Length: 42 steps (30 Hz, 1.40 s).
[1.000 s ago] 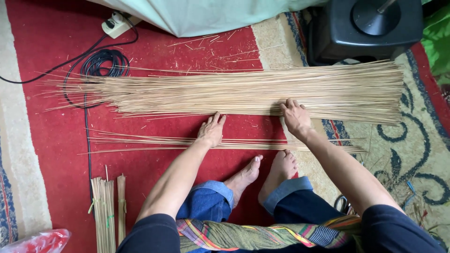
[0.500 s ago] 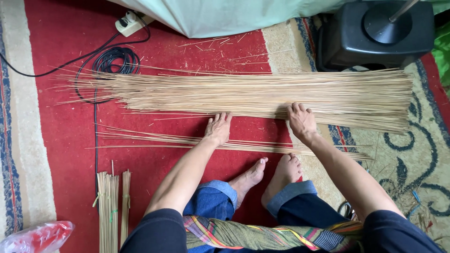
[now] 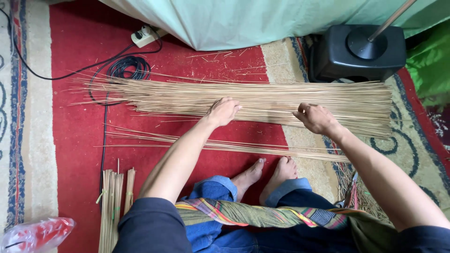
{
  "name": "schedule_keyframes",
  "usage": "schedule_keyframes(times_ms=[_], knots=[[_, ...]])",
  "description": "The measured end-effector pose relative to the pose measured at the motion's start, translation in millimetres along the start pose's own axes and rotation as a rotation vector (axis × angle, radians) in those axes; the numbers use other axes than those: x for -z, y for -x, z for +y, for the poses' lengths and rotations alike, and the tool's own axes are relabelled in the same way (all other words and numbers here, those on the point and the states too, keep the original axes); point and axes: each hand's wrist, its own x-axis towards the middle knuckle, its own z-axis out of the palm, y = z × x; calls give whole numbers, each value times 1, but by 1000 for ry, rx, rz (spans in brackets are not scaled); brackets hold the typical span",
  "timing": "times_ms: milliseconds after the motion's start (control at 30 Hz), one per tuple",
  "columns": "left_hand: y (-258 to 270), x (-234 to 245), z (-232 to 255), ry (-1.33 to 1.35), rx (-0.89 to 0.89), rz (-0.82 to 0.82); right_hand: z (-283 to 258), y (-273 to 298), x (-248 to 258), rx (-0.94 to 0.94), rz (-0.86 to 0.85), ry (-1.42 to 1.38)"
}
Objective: Sorting thin wooden sticks from a large bundle into a smaller, organized pile while sitting on the floor.
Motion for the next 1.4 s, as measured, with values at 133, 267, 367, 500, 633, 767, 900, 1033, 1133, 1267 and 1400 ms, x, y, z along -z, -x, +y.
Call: schedule_keyframes(times_ms=[133, 267, 367, 500, 633, 767, 900, 1033, 1133, 1267, 1400], knots=[[61, 96, 88, 117, -6, -15, -31, 36, 35, -83, -45, 64], [93, 128, 129, 165, -59, -17, -76, 70, 58, -71, -14, -45], [118, 151, 152, 170, -63, 8, -102, 88, 69, -80, 76, -139], [161, 182, 172, 165, 0, 64, -101, 105, 71, -158, 174, -84], [171, 173, 139, 191, 68, 134, -96, 125, 88, -146, 178, -107], [182, 181, 97, 165, 165, 186, -75, 126, 98, -145, 118, -135], [190, 190, 85, 223, 170, 258, -84, 137, 109, -80, 62, -219], [191, 183, 106, 243, 69, 265, -105, 142, 96, 27, 6, -240], [188, 184, 118, 256, -17, 298, -107, 136, 85, 90, 40, -225], [186, 183, 107, 270, -32, 301, -110, 135, 91, 110, 122, -240], [192, 189, 84, 185, 97, 304, -100, 125, 100, 63, 145, -190]])
